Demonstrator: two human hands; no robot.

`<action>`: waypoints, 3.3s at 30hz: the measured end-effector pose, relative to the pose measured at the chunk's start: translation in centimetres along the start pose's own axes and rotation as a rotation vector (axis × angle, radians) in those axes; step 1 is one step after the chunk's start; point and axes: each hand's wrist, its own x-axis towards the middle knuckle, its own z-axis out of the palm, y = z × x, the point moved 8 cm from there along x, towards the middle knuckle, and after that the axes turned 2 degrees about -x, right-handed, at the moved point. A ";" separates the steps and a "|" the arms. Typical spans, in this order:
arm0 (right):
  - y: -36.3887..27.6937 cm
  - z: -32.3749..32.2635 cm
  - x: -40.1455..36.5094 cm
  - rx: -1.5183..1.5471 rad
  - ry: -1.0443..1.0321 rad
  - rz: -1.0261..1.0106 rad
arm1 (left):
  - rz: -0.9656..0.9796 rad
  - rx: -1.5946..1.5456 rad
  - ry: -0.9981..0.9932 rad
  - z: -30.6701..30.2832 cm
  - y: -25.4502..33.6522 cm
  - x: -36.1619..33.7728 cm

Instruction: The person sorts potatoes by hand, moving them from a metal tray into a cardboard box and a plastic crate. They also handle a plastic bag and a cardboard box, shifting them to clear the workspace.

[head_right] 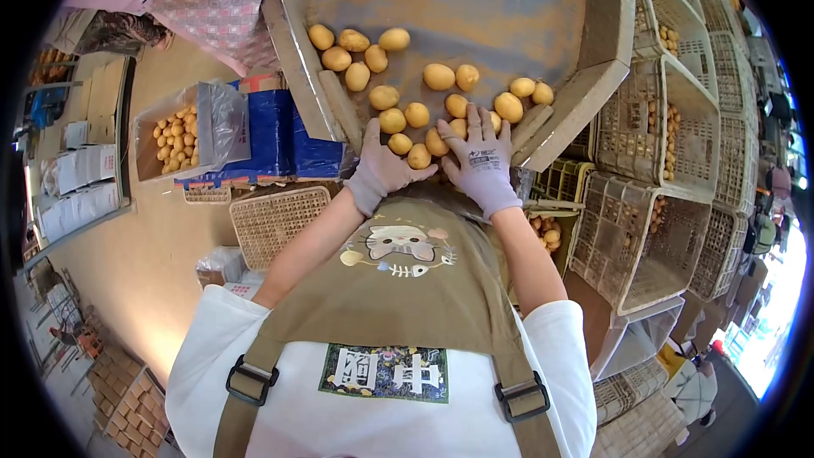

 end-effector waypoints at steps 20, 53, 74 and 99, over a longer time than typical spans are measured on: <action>-10.0 -2.1 20.3 0.306 -0.089 -0.025 | -0.080 -0.110 0.123 0.2 -0.7 0.0; -0.8 -4.2 -1.2 0.037 0.244 -0.005 | -0.133 0.033 -0.326 0.1 -0.2 0.5; 2.3 -5.0 1.6 0.548 0.516 0.216 | -0.057 0.069 -0.023 0.7 0.1 0.5; -1.4 -1.5 1.3 0.111 0.116 0.138 | -0.125 0.277 0.115 -2.8 -0.5 0.8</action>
